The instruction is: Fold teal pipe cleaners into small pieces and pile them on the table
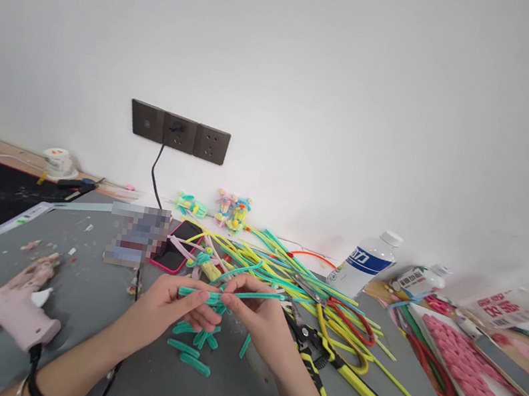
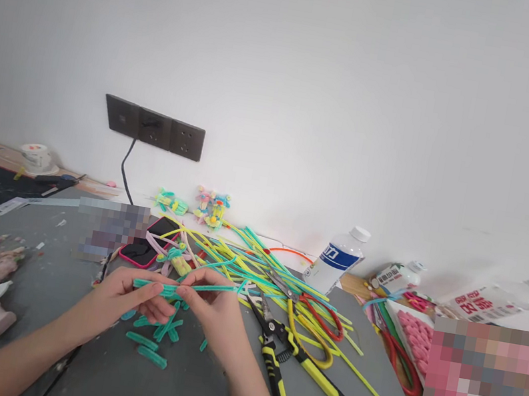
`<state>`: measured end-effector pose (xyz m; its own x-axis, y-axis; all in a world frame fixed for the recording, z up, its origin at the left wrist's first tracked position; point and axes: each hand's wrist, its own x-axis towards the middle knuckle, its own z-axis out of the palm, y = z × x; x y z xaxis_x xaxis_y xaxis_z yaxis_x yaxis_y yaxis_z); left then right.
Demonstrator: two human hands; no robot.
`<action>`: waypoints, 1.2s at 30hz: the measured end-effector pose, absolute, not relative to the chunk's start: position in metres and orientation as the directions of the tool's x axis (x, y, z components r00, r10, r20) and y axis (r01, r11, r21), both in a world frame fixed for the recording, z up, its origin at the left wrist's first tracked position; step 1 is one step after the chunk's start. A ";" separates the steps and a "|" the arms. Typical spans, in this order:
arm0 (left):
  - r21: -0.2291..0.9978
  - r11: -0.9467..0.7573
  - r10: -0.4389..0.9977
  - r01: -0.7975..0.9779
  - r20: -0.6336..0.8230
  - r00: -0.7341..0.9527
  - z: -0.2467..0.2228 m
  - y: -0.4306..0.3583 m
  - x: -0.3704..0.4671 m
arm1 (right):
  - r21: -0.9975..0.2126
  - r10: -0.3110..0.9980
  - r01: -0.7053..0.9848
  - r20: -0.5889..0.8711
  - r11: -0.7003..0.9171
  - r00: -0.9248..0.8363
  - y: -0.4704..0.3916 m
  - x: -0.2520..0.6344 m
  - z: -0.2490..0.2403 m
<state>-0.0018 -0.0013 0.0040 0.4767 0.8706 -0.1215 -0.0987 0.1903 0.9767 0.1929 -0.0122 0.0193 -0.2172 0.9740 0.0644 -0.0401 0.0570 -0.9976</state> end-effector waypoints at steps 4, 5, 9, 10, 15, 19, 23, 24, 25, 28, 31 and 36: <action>0.973 0.209 0.866 -0.097 -0.138 0.481 0.004 0.000 -0.001 | -0.994 0.967 -0.020 0.105 0.103 -0.230 -0.011 0.193 0.015; 0.974 0.208 0.866 -0.093 -0.139 0.481 0.004 0.001 -0.001 | -0.993 0.966 -0.017 0.115 0.114 -0.230 -0.011 0.193 0.014; 0.972 0.213 0.866 -0.095 -0.143 0.479 0.004 0.000 -0.002 | -0.991 0.963 0.018 0.123 0.131 -0.238 -0.012 0.194 0.015; 0.971 0.218 0.867 -0.096 -0.147 0.477 0.004 -0.001 -0.002 | -0.991 0.963 0.025 0.123 0.133 -0.238 -0.012 0.194 0.016; 0.968 0.230 0.866 -0.102 -0.156 0.474 0.004 -0.003 -0.002 | -0.990 0.966 0.044 0.119 0.132 -0.230 -0.013 0.195 0.017; 0.967 0.233 0.866 -0.103 -0.158 0.474 0.004 -0.002 0.000 | -0.990 0.963 0.050 0.117 0.133 -0.241 -0.014 0.195 0.018; 0.966 0.239 0.867 -0.102 -0.164 0.470 0.004 -0.001 0.000 | -0.990 0.964 0.053 0.111 0.128 -0.240 -0.013 0.196 0.018; 0.967 0.236 0.867 -0.098 -0.164 0.471 0.004 -0.001 0.000 | -0.991 0.965 0.052 0.110 0.126 -0.239 -0.013 0.196 0.019; 0.966 0.238 0.867 -0.096 -0.167 0.470 0.004 -0.001 0.000 | -0.991 0.965 0.050 0.110 0.126 -0.240 -0.013 0.196 0.019; 0.966 0.239 0.869 -0.097 -0.169 0.464 0.005 -0.001 0.000 | -0.991 0.963 0.053 0.107 0.124 -0.248 -0.013 0.196 0.020; 0.966 0.239 0.871 -0.102 -0.167 0.463 0.006 -0.002 0.000 | -0.988 0.961 0.073 0.113 0.135 -0.252 -0.014 0.197 0.022; 0.969 0.224 0.874 -0.102 -0.154 0.461 0.006 -0.002 -0.001 | -0.984 0.958 0.090 0.125 0.153 -0.260 -0.014 0.200 0.021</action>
<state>-0.0008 -0.0020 0.0055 0.4608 0.8740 -0.1539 -0.1021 0.2244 0.9691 0.2002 -0.0141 0.0215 -0.2596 0.9576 0.1247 0.0902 0.1526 -0.9842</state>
